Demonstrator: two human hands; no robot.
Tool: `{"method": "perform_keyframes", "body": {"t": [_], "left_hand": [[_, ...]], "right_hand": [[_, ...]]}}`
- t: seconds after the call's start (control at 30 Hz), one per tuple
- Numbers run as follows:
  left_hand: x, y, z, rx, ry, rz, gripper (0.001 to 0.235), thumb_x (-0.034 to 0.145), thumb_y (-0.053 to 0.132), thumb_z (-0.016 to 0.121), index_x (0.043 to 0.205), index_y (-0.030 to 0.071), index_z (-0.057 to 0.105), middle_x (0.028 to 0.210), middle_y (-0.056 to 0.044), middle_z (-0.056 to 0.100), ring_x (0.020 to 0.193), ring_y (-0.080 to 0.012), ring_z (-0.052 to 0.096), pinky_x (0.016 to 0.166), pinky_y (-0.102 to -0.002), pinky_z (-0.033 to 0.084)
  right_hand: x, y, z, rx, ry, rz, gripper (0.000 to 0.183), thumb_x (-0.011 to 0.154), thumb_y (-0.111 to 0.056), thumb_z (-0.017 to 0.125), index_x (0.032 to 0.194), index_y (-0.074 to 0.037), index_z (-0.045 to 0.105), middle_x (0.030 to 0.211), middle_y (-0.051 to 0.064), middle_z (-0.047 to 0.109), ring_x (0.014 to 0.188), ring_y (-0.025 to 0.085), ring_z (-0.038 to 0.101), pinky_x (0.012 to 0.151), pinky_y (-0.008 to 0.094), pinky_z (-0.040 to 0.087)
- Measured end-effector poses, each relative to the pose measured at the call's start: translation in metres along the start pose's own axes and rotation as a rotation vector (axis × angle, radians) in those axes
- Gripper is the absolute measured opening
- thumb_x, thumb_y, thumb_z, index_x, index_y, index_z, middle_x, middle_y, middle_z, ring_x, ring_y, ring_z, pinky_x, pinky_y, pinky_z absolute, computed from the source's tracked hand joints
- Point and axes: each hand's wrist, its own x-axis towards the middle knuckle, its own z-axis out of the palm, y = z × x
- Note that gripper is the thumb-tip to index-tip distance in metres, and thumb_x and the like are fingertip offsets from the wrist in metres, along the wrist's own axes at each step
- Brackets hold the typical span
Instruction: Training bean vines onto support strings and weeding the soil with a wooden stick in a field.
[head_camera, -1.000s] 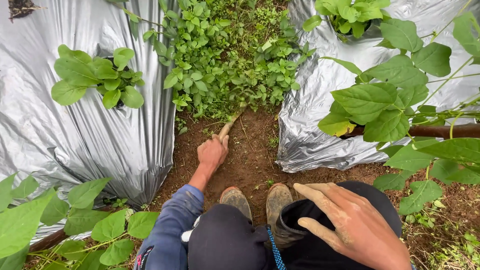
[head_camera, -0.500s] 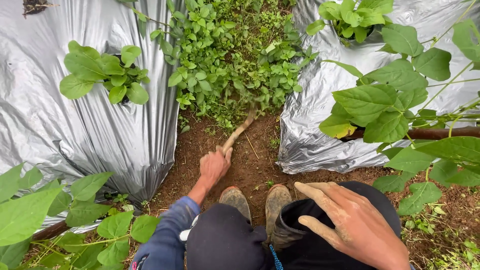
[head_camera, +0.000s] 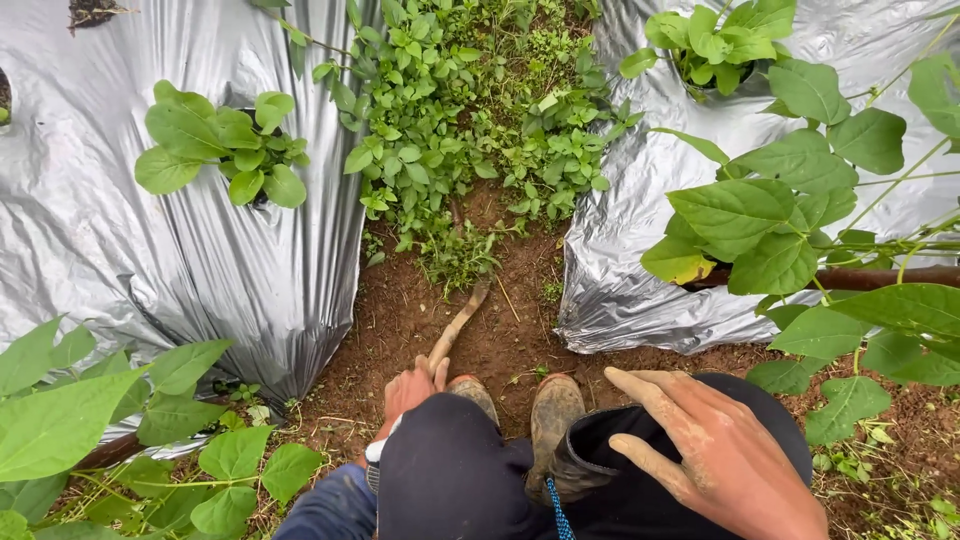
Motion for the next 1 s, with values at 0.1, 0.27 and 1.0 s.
{"method": "perform_keyframes", "body": {"t": [0.1,0.27,1.0], "left_hand": [[0.067,0.008,0.030,0.097,0.441,0.417,0.046,0.111,0.052,0.035,0.089,0.015,0.051,0.050,0.011,0.037,0.036,-0.0066,0.031,0.029,-0.028,0.025],[0.105,0.051,-0.046,-0.078,0.244,0.292,0.047,0.110,0.051,0.031,0.116,0.015,0.061,0.059,0.004,0.049,0.039,-0.0099,0.039,0.032,-0.029,0.036],[0.047,-0.025,0.006,-0.089,0.229,0.080,0.046,0.110,0.050,0.035,0.104,0.009,0.056,0.055,0.003,0.052,0.035,-0.0124,0.048,0.027,-0.030,0.046]], "right_hand": [[0.005,-0.003,-0.001,0.034,0.039,-0.096,0.062,0.090,-0.046,0.069,0.143,-0.018,0.055,0.130,0.000,0.069,0.109,0.022,0.069,0.103,0.043,0.048],[0.006,-0.005,0.002,0.050,0.033,-0.083,0.062,0.089,-0.046,0.071,0.142,-0.020,0.057,0.128,0.001,0.069,0.111,0.023,0.069,0.095,0.041,0.052],[0.000,-0.006,0.001,0.019,0.018,-0.036,0.067,0.085,-0.047,0.071,0.146,-0.024,0.054,0.130,0.000,0.069,0.113,0.023,0.069,0.090,0.041,0.055]]}}
